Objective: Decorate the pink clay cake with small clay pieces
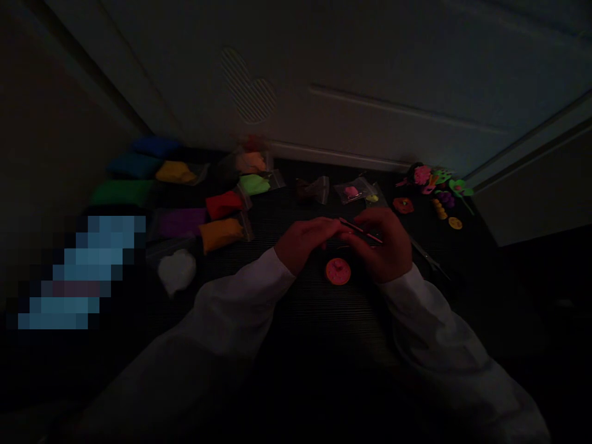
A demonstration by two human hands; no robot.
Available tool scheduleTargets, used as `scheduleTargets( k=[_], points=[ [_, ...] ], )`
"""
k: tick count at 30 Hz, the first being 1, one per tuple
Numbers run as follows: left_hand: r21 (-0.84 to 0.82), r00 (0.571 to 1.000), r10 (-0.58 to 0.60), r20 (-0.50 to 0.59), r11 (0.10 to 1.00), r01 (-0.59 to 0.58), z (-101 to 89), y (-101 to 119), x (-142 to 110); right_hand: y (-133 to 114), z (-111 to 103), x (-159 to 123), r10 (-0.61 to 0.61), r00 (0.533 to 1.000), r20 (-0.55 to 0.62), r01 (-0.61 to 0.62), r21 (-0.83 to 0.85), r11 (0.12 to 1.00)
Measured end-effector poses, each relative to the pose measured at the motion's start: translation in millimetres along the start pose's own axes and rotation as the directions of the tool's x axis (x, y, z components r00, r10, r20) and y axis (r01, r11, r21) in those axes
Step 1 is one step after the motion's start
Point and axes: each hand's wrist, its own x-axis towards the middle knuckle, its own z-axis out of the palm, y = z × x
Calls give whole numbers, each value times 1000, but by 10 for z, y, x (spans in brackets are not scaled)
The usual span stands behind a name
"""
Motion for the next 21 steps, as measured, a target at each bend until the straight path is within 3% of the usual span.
scheduleTargets(
  k=[5, 12, 17, 21],
  points=[
    [63, 993, 111, 28, 992, -113, -35, -13, -2, 6, -4, 0, -2, 1000, -4, 2, -7, 1000],
    [199, 999, 47, 13, 979, -49, 77, 176, -34, 9, 3, 1, -38, 999, 25, 38, 0, 999],
    [180, 993, 105, -46, 979, -95, 48, 159, -29, 15, -14, 8, -36, 999, 2, 36, -12, 999],
    [130, 990, 137, -26, 983, -132, 39, 124, -24, 19, -9, 6, -47, 999, 21, 47, -7, 999]
  ],
)
